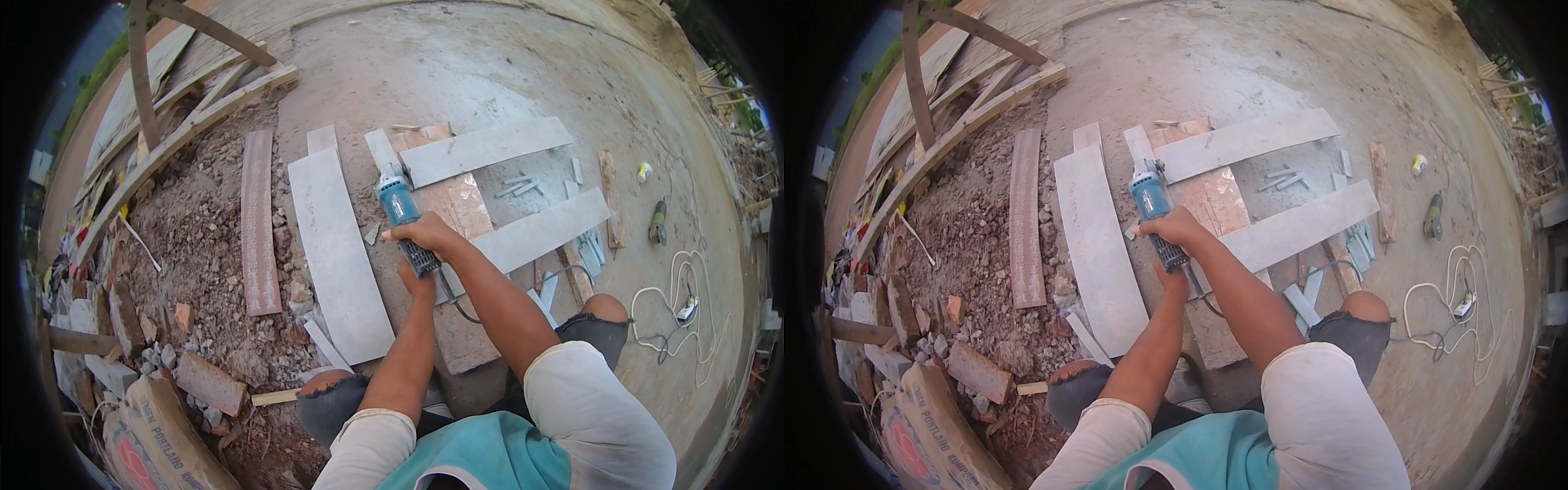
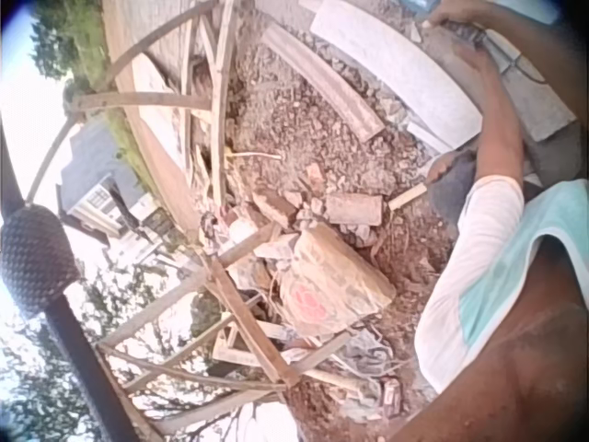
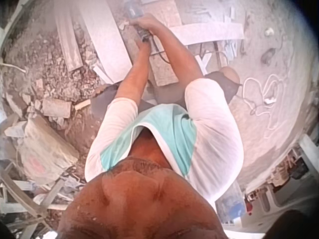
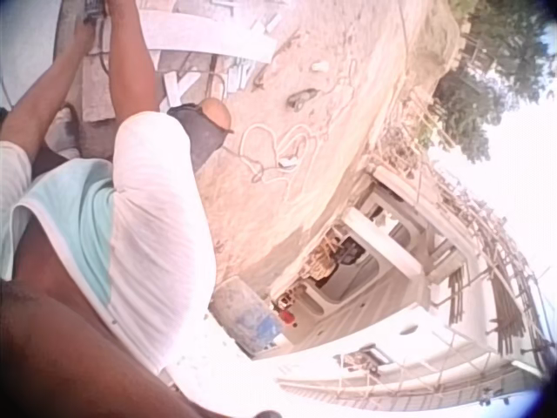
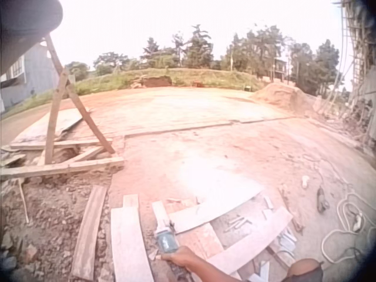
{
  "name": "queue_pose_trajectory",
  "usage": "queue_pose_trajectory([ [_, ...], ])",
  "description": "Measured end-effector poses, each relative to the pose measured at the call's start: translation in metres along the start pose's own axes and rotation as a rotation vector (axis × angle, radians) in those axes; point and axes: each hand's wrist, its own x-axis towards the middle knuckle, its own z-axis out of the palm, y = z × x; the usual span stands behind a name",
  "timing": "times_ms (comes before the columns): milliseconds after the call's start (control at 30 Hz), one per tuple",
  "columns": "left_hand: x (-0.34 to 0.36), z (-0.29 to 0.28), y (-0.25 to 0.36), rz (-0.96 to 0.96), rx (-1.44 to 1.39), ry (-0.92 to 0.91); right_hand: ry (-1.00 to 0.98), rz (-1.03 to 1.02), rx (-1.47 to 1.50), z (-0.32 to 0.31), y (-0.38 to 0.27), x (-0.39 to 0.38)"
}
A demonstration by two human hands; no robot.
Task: The person uses an angle grinder to cut a rectangular notch into a piece of tile, then lifts the tile by hand.
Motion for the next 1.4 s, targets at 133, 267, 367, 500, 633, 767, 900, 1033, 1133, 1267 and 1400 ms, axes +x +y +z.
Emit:
queue_pose_trajectory([
  [133,-0.001,0.0,-0.002,-0.023,-0.038,-0.028,0.01,-0.021,-0.002,-0.002,0.005,-0.003],
  [267,0.003,0.0,-0.007,-0.051,-0.011,-0.039,0.016,0.006,-0.016,-0.002,0.008,-0.001],
  [367,0.007,0.0,-0.011,-0.07,-0.037,-0.061,0.017,0.017,-0.02,-0.001,0.006,-0.006],
  [500,0.008,0.0,-0.003,-0.16,-0.07,-0.066,-0.004,0.01,-0.021,-0.002,0.006,-0.013],
  [633,0.003,0.002,0.017,-0.262,-0.258,-0.09,0.013,0.036,0.002,-0.004,0.011,-0.016],
  [767,0.0,0.006,0.024,-0.222,-0.217,-0.114,0.011,-0.045,0.05,-0.008,0.014,-0.009],
  [900,0.016,-0.009,-0.023,-0.068,0.145,0.122,0.0,-0.097,0.046,0.014,-0.011,0.01],
  [1033,0.001,0.011,0.017,-0.221,0.1,0.014,0.059,-0.159,0.041,-0.007,-0.004,0.051],
  [1133,0.004,0.007,0.025,-0.211,0.006,0.016,0.049,-0.162,0.031,0.001,-0.011,0.066],
  [1267,0.0,0.007,0.036,-0.2,-0.015,0.029,0.071,-0.12,-0.017,0.005,-0.019,0.075],
  [1400,0.004,0.005,0.026,-0.191,0.007,0.02,0.055,-0.129,0.002,0.007,-0.018,0.088],
])
